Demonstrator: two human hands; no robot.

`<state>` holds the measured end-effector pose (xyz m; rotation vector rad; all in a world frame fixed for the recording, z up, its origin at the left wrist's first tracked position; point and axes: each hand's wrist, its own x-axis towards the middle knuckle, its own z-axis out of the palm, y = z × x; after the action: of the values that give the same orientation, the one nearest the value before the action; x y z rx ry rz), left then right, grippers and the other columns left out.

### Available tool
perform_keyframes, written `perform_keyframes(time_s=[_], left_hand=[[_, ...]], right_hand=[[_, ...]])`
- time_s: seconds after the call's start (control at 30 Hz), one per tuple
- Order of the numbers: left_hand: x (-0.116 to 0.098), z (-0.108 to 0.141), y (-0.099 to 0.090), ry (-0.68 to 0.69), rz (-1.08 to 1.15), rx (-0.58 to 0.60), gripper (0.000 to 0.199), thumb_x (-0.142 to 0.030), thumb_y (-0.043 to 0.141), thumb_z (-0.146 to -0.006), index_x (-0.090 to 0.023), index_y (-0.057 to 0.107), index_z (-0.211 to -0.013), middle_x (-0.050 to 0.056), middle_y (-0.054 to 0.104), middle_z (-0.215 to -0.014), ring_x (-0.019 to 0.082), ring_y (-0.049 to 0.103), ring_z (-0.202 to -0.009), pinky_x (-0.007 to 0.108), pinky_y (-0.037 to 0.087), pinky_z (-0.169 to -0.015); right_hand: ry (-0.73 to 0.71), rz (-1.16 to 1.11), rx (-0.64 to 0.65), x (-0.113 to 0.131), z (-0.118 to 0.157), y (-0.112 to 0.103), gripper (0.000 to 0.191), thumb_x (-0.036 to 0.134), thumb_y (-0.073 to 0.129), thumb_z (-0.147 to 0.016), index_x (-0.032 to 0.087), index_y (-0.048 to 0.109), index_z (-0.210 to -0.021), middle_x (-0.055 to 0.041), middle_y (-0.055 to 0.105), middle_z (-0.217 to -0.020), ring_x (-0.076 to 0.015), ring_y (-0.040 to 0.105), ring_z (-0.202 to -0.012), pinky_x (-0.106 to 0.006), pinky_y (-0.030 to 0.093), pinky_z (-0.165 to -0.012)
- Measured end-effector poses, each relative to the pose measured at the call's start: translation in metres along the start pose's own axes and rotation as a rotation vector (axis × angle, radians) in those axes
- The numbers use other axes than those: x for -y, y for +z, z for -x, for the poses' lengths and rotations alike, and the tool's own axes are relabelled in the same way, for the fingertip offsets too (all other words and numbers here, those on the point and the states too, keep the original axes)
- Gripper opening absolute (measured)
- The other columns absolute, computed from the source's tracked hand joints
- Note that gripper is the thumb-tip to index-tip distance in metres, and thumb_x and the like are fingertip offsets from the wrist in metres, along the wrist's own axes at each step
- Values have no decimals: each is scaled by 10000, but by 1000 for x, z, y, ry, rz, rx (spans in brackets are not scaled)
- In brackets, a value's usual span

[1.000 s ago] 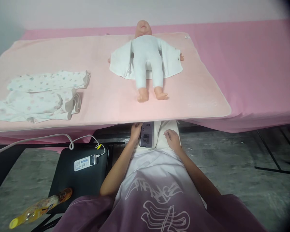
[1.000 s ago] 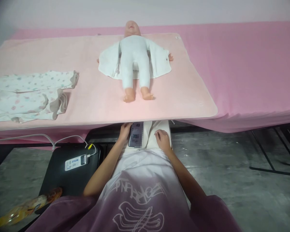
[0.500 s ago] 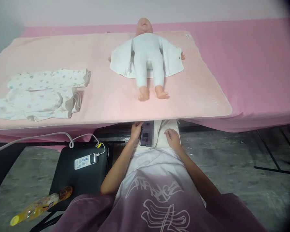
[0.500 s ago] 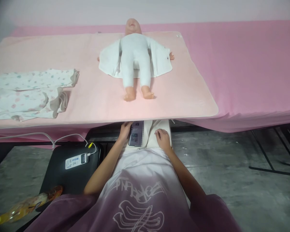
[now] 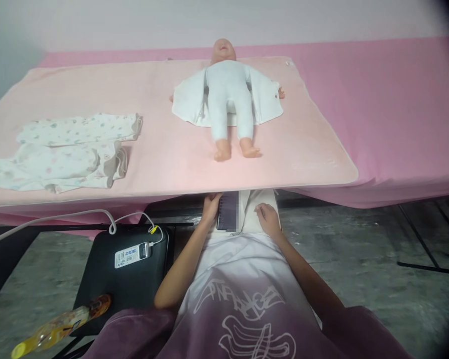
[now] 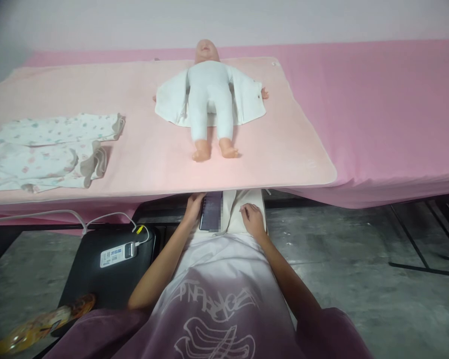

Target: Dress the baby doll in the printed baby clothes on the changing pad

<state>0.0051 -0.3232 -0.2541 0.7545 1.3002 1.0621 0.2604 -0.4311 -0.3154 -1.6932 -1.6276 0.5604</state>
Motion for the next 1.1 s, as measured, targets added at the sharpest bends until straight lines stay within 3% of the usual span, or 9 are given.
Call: perform_keyframes(time_s=[0.27,0.43,0.5,0.63,0.7,0.8,0.93,1.0,1.1], left_hand=[[0,0,-9,35,-57,-19,445,-633,884,-842,-217,726,-833,37,707,-811,244,720,-915,354,557,-951],[-14,27,-23,143,-109,-23,410,-596,930,-837,-230,798,-966,60,778,-984,215,687,-940,324,539,-965],[-35,43,-38,181,-192,84,401,-561,958,-847,-251,859,-1081,102,826,-1132,247,729,-1056,339,562,-1015],[-105,70,-88,71,-315,527,417,-410,1046,-802,-287,905,-1175,152,850,-1202,346,804,-1180,438,642,-1071],[-147,73,-112,24,-295,570,502,-316,1105,-700,-281,903,-1157,159,846,-1139,386,822,-1152,488,676,-1034],[-211,59,-128,258,-306,311,566,-366,1132,-630,-248,886,-1125,136,836,-1123,401,830,-1134,529,692,-1011],[-296,-1,-118,733,-684,50,697,-665,846,-968,-141,777,-1423,93,778,-1343,368,778,-1351,595,553,-1196],[-333,-46,-115,736,-947,-160,805,-680,718,-1045,-25,675,-1511,117,709,-1443,446,653,-1523,651,411,-1261],[-370,-109,-121,459,-1263,-453,975,-721,779,-995,173,595,-1339,273,668,-1475,599,489,-1609,753,334,-1257]], right_hand=[[-2,-7,-3,-1,0,0,340,401,484,-1201,262,676,-957,-65,770,-886,-280,688,-889,-409,507,-905],[-24,-31,-15,3,2,-3,346,389,476,-1212,258,679,-963,-69,775,-910,-282,696,-892,-412,509,-886],[-33,-45,-15,3,3,-4,346,394,481,-1211,260,680,-961,-71,776,-907,-286,694,-879,-416,511,-872],[-29,-57,-8,1,3,-3,343,402,497,-1208,263,695,-965,-69,780,-901,-289,687,-852,-423,507,-854],[-23,-55,-9,-1,3,-1,339,409,507,-1207,263,698,-968,-65,776,-892,-290,686,-848,-424,502,-853],[-20,-53,-7,-3,3,0,340,419,507,-1209,263,698,-975,-65,777,-895,-294,692,-859,-426,498,-864],[-14,-57,-1,-2,2,-1,329,407,518,-1197,260,702,-966,-66,774,-889,-289,680,-842,-421,495,-856],[-7,-65,-4,-1,2,-2,322,393,522,-1186,255,704,-959,-69,777,-898,-288,681,-850,-418,497,-861],[0,-77,-3,0,2,-3,317,382,518,-1180,251,706,-960,-71,781,-914,-287,690,-878,-416,505,-885]])
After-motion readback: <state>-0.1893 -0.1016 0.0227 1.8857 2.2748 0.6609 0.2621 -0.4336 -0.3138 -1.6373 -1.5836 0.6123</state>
